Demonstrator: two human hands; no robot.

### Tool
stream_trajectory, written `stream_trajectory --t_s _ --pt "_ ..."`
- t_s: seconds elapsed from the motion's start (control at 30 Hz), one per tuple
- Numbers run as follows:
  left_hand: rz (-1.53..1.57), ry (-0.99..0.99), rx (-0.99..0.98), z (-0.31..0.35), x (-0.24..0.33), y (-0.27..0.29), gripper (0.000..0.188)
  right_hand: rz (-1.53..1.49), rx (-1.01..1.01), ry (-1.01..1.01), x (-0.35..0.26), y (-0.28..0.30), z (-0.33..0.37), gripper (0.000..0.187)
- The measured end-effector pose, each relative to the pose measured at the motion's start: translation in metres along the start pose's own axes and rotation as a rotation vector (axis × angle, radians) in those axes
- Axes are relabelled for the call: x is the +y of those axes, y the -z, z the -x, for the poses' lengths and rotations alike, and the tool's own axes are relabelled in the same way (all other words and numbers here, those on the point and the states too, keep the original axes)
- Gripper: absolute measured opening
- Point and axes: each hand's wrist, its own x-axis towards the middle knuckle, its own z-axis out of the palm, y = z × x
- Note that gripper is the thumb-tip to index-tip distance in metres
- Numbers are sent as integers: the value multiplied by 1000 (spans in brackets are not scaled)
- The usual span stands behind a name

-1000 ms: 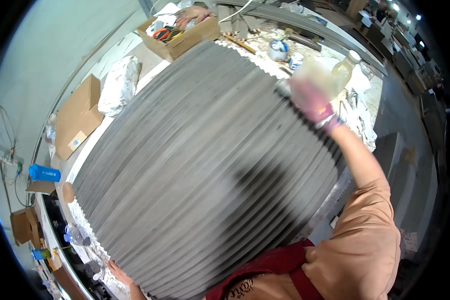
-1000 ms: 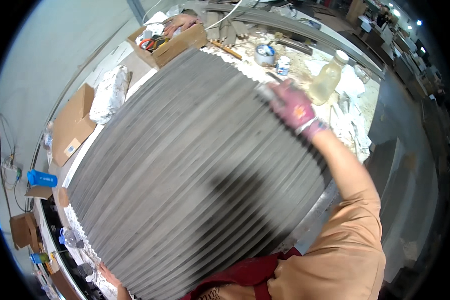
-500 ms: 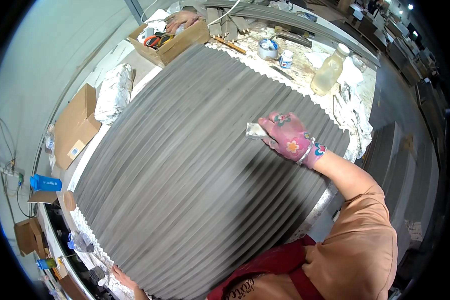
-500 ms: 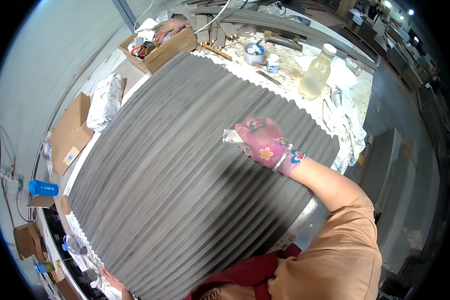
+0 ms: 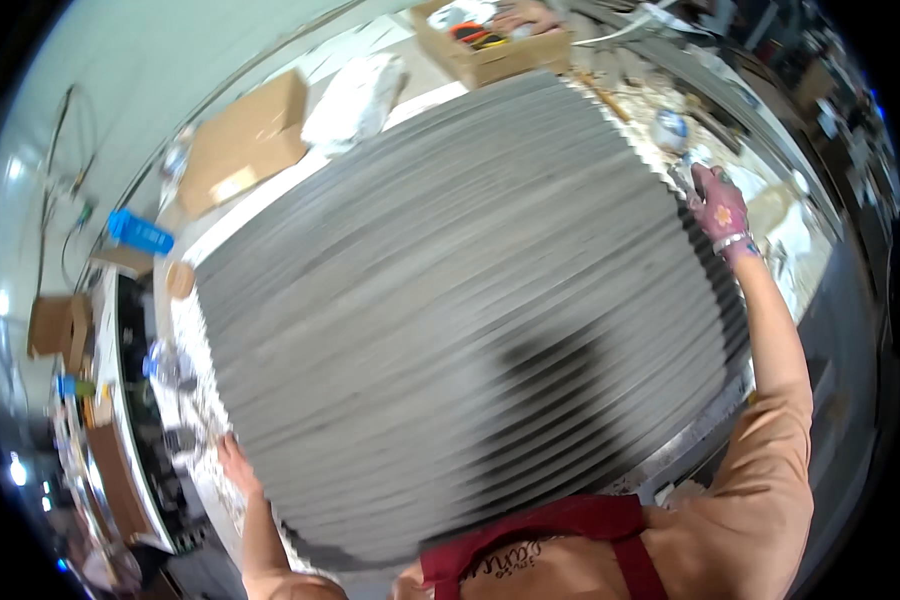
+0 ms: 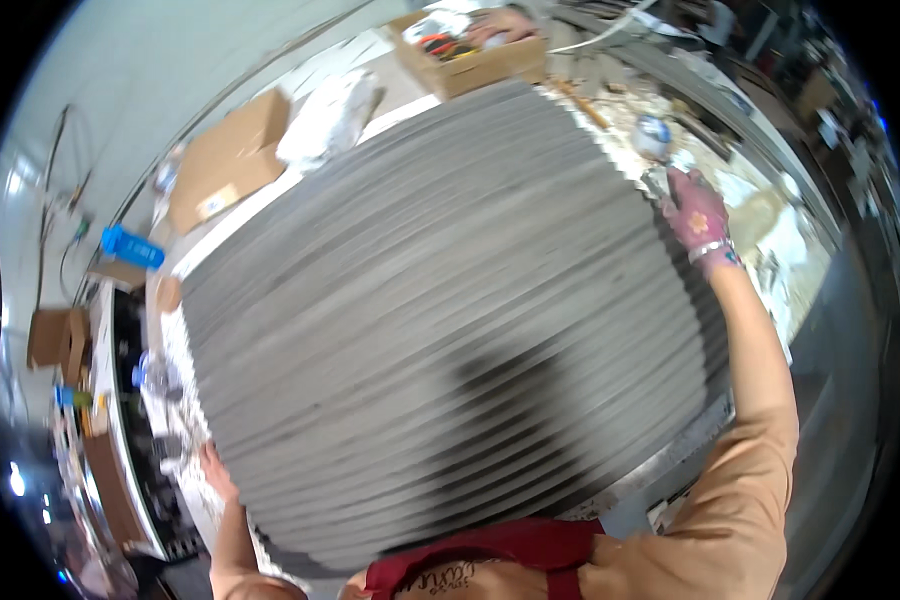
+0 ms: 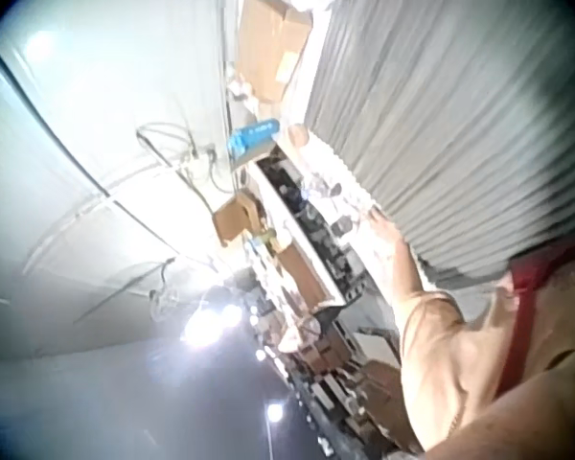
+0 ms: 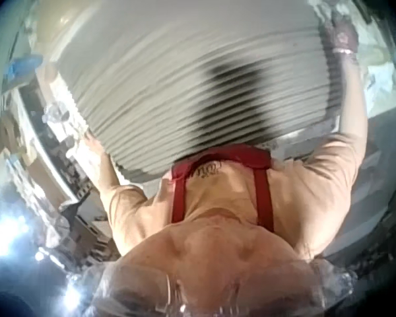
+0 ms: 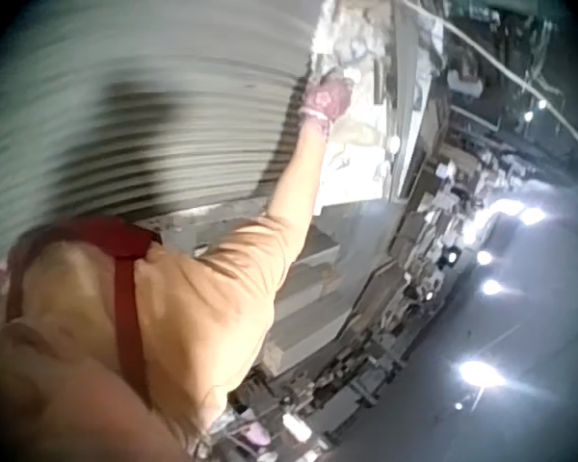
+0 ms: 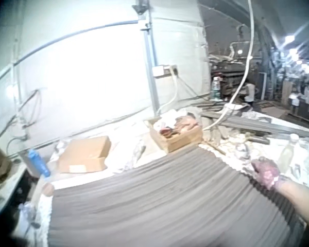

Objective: The person sands a grooved wood panel by hand using a piece of sandpaper. They move the sandpaper repeatedly across the surface, pausing to brush away dust and check the texture by hand.

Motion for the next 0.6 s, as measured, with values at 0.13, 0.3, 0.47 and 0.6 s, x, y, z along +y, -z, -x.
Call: stream_trajectory --t_s 0.13,0.3,0.47,0.6 --pt "-55 104 -35 -2 14 10 41 -269 81 365 -130 -2 34 44" --pt "-47 146 -20 -3 19 11 40 -437 -30 792 -297 -1 88 39" --pt "-25 127 31 2 19 7 39 -462 -371 1036 -384 -13 133 43" --pt "-34 125 58 6 15 4 37 -459 -233 1013 -327 -22 99 32"
